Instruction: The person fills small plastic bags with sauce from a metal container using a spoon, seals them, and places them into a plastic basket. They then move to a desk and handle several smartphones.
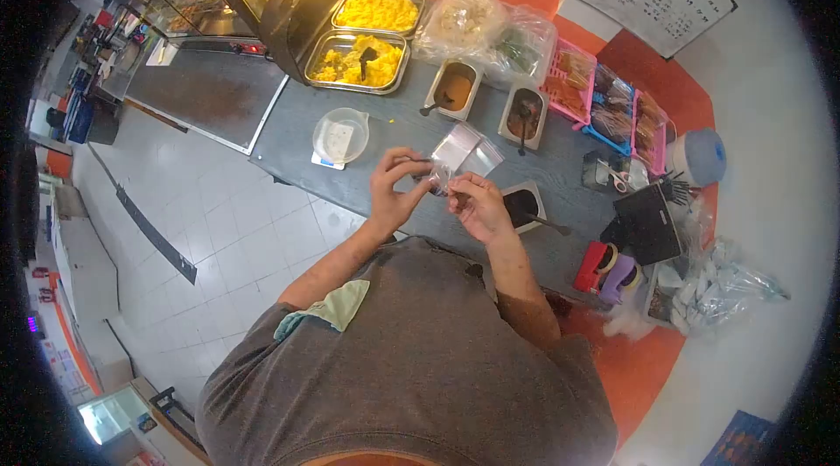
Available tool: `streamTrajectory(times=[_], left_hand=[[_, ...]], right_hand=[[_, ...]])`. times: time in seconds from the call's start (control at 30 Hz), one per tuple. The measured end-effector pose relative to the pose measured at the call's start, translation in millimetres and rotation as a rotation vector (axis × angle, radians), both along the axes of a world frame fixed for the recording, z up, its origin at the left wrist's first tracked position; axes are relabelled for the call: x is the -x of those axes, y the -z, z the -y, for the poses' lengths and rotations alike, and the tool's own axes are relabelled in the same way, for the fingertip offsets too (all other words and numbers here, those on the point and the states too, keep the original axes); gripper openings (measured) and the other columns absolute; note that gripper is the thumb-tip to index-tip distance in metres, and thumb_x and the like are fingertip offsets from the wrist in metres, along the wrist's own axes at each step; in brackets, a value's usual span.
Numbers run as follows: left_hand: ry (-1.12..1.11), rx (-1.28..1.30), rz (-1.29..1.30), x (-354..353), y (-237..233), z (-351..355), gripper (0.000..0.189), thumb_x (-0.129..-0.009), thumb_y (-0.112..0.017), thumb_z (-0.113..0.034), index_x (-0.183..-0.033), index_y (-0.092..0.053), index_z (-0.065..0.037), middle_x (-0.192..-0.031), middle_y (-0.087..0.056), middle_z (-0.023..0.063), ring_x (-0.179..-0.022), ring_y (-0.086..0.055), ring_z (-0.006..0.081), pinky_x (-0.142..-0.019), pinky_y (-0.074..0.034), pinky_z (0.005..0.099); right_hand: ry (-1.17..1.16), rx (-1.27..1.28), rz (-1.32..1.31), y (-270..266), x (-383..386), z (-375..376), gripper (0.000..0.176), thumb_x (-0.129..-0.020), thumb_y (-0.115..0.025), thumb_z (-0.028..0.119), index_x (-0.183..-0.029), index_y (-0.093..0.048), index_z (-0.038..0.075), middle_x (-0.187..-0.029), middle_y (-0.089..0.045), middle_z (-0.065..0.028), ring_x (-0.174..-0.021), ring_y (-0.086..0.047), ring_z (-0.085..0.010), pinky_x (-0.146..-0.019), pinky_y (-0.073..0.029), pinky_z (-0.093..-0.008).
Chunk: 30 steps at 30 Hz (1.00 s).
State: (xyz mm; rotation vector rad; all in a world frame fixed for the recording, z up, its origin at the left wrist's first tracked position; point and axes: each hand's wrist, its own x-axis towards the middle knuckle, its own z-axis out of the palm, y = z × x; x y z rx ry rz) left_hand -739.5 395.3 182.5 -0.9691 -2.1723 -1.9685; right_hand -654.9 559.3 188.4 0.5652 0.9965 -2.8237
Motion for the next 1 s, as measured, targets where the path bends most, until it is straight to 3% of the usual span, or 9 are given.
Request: streamTrajectory(times=[0.17,0.23,0.33,0.4,0.43,0.5,0.67,0.73,1.0], left_hand=[[0.132,0.131,-0.444,23.8,-33.3,21.8,0.022,-0.065,-0.078,-0.008,-0.085,-0.071,-0.009,-0.102,-0.054,0.0084,-0.095,-0.055,0.0242,-0.078,-0.046,0.0334],[0.235,0.245,-0.537,27.0,-56.0,28.1,0.021,-0.065,-0.078,-0.009,-0.084,-0.069,-0.009,-0.103,-0.053,0.0078,-0.097,-0.053,0.0251,-0.077,-0.046,0.0340],[0.269,0.474,-0.698,29.5,-72.6,32.9,0.023,-0.068,-0.077,-0.011,-0.085,-0.062,-0.005,-0.098,-0.055,0.0084,-0.090,-0.056,0.0273,-0.075,-0.047,0.0374],[0.408,0.414,-0.298,34.6,-65.1,29.4,0.025,-0.075,-0.074,-0.011,-0.089,-0.054,-0.003,-0.088,-0.059,0.0102,-0.081,-0.062,0.0257,-0.068,-0.050,0.0358],[0.406,0.413,-0.301,34.8,-60.5,27.6,0.025,-0.075,-0.074,-0.011,-0.089,-0.054,-0.003,-0.088,-0.059,0.0102,-0.081,-0.062,0.0257,-0.068,-0.050,0.0358],[0.316,0.122,0.104,32.8,-53.8,25.8,0.027,-0.079,-0.072,-0.010,-0.093,-0.051,-0.001,-0.079,-0.063,0.0113,-0.072,-0.067,0.0216,-0.058,-0.050,0.0312],[0.227,0.055,0.235,31.8,-66.1,33.3,0.031,-0.080,-0.073,-0.008,-0.101,-0.051,0.000,-0.078,-0.066,0.0115,-0.070,-0.065,0.0131,-0.057,-0.050,0.0250],[0.220,0.082,0.364,33.7,-73.2,40.2,0.034,-0.079,-0.073,-0.007,-0.103,-0.051,0.001,-0.077,-0.066,0.0112,-0.066,-0.064,0.0106,-0.058,-0.051,0.0241],[0.382,-0.042,0.502,44.8,-56.2,66.6,0.015,-0.084,-0.067,-0.008,-0.094,-0.065,0.003,-0.084,-0.069,0.0087,-0.071,-0.065,0.0106,-0.063,-0.051,0.0219]], right_hand=[[-0.009,-0.353,0.028,-25.5,17.0,1.9,0.011,-0.082,-0.057,0.002,-0.071,-0.054,0.005,-0.067,-0.059,-0.0051,-0.055,-0.055,-0.0097,-0.050,-0.045,-0.0272],[0.041,-1.032,-0.012,-36.3,21.6,-1.6,0.009,-0.078,-0.061,0.000,-0.072,-0.055,0.003,-0.060,-0.057,-0.0041,-0.047,-0.051,-0.0092,-0.045,-0.042,-0.0268],[-0.069,-1.091,0.056,-52.2,28.0,8.9,0.011,-0.077,-0.061,0.000,-0.070,-0.054,0.002,-0.061,-0.057,-0.0026,-0.053,-0.054,-0.0071,-0.050,-0.044,-0.0265],[-0.013,-0.937,-0.061,-43.4,33.8,7.2,0.008,-0.077,-0.063,0.000,-0.074,-0.057,0.001,-0.063,-0.058,-0.0025,-0.056,-0.055,-0.0077,-0.054,-0.045,-0.0259],[0.037,-0.779,-0.172,-40.9,36.4,6.7,0.005,-0.077,-0.065,0.001,-0.077,-0.060,-0.001,-0.065,-0.059,-0.0023,-0.059,-0.057,-0.0082,-0.058,-0.046,-0.0254],[0.075,-0.789,-0.220,-45.7,36.3,17.9,0.007,-0.077,-0.067,0.002,-0.082,-0.063,-0.001,-0.067,-0.061,-0.0024,-0.063,-0.058,-0.0093,-0.062,-0.046,-0.0252],[0.053,-0.868,-0.188,-55.5,30.4,26.6,0.015,-0.075,-0.072,0.004,-0.090,-0.071,0.001,-0.074,-0.065,-0.0051,-0.071,-0.061,-0.0145,-0.068,-0.047,-0.0250],[0.167,-1.454,-0.417,-71.6,31.3,32.5,0.012,-0.073,-0.073,0.003,-0.085,-0.073,0.005,-0.075,-0.066,-0.0065,-0.073,-0.062,-0.0170,-0.068,-0.047,-0.0264],[0.256,-1.736,-0.729,-91.9,37.3,45.3,0.012,-0.069,-0.077,0.006,-0.079,-0.069,0.005,-0.074,-0.065,-0.0041,-0.074,-0.062,-0.0186,-0.069,-0.044,-0.0303]])
